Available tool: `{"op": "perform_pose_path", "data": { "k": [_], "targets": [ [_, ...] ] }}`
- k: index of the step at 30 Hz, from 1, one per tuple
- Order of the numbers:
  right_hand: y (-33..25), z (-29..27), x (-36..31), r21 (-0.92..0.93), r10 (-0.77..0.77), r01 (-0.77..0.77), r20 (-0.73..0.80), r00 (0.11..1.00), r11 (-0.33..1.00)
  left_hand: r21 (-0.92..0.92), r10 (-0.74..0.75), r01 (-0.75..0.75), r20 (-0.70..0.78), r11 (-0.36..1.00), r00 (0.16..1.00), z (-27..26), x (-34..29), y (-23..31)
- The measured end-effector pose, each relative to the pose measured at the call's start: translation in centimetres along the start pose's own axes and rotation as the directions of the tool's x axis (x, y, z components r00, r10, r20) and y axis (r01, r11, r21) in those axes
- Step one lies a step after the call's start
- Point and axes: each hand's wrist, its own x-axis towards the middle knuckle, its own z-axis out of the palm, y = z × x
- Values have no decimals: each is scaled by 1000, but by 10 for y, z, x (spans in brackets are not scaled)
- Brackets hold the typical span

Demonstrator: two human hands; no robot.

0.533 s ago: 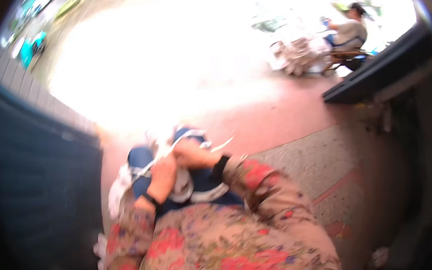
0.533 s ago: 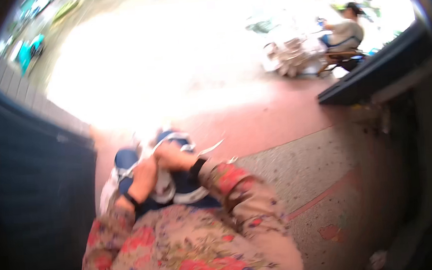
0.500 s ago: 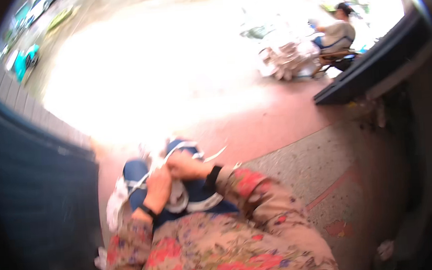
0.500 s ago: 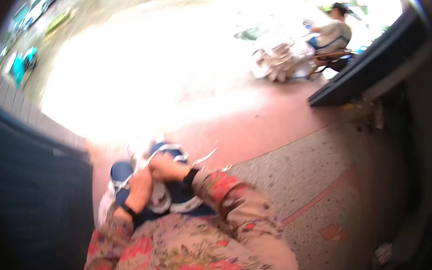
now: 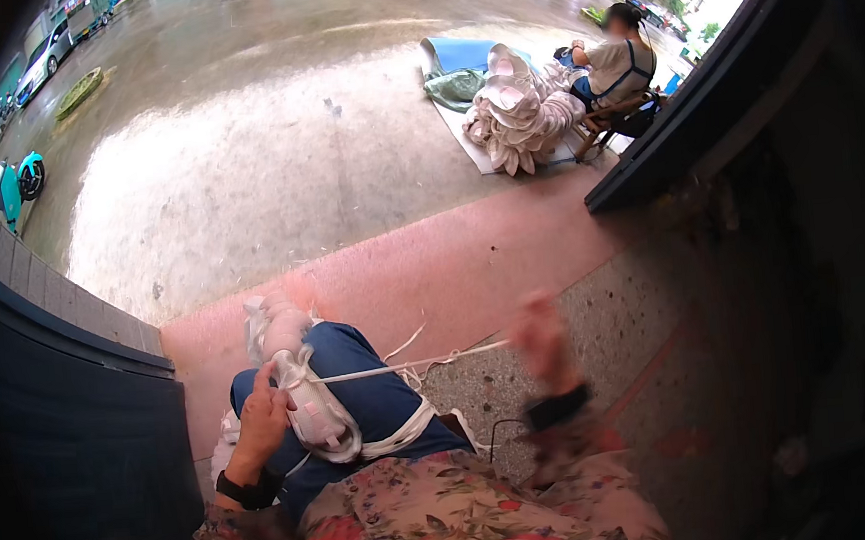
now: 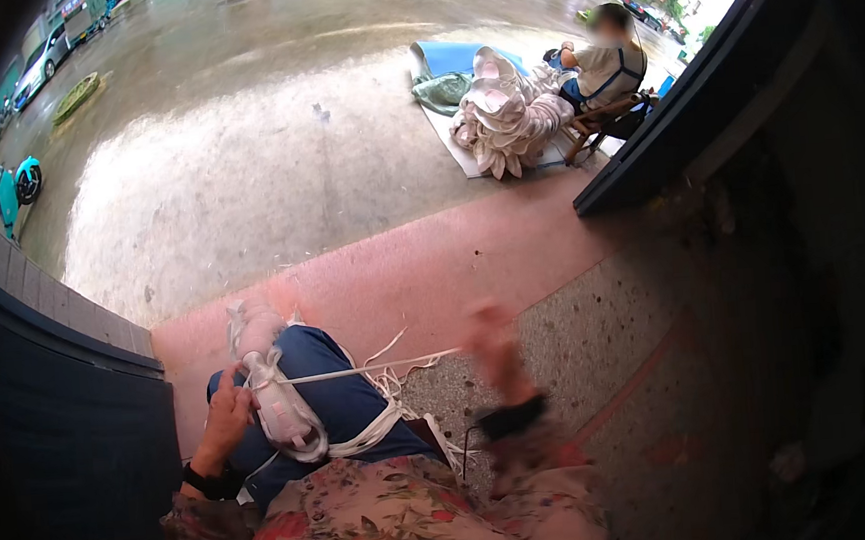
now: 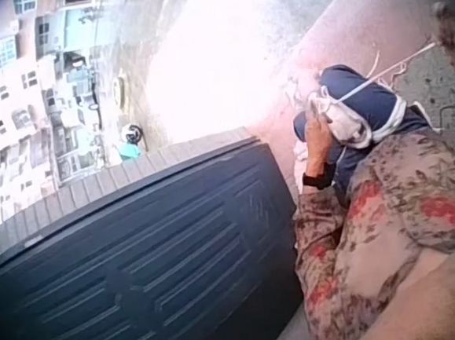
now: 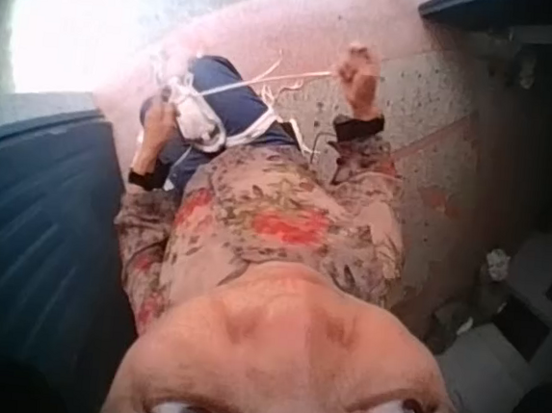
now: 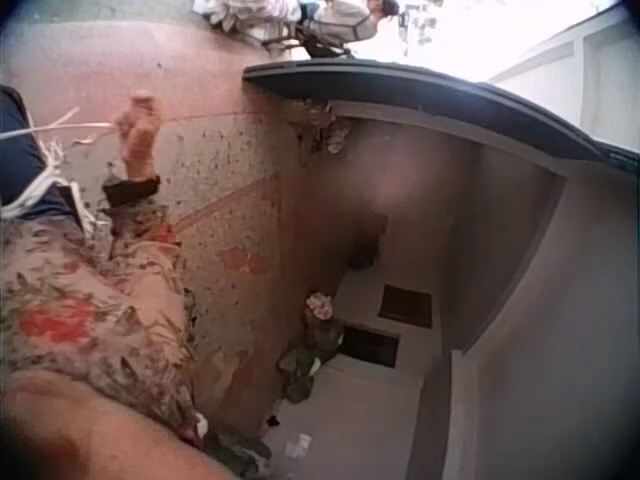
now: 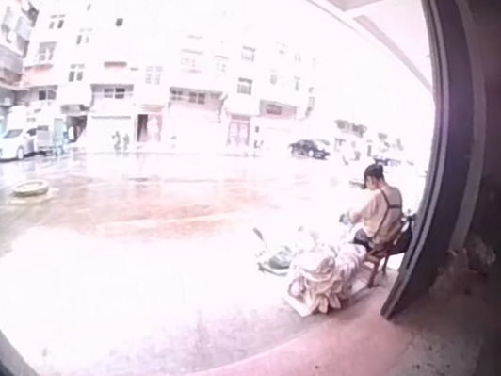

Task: The person laces a shoe by hand, threading the lace through eyelets, pulling it tight, and wrapping the excess around the shoe. They then repeat the entire process on a second shoe.

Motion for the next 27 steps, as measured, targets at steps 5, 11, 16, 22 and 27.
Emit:
{"op": "perform_pose_path", "data": {
  "k": [5, 11, 16, 22, 27],
  "targets": [
    [-141, -210, -36, -164, -251, 254, -898, 362, 953, -108, -84, 77, -60, 991, 995, 1, -9, -16],
    [-1, -197, -43, 203, 272, -186, -810, 519, 961, -304, -191, 205, 78, 930, 979, 13, -9, -48],
    [126, 4, 4, -266, 516, -646, -423, 745, 715, -410, -413, 357, -55, 839, 909, 19, -10, -61],
    [163, 179, 16, -706, 376, 112, 497, 782, 699, 100, -162, 210, -354, 973, 921, 21, -10, -65],
    [168, 212, 20, -773, 371, 287, 550, 748, 566, 499, 230, 6, -411, 867, 882, 24, 0, -67]
  ]
}}
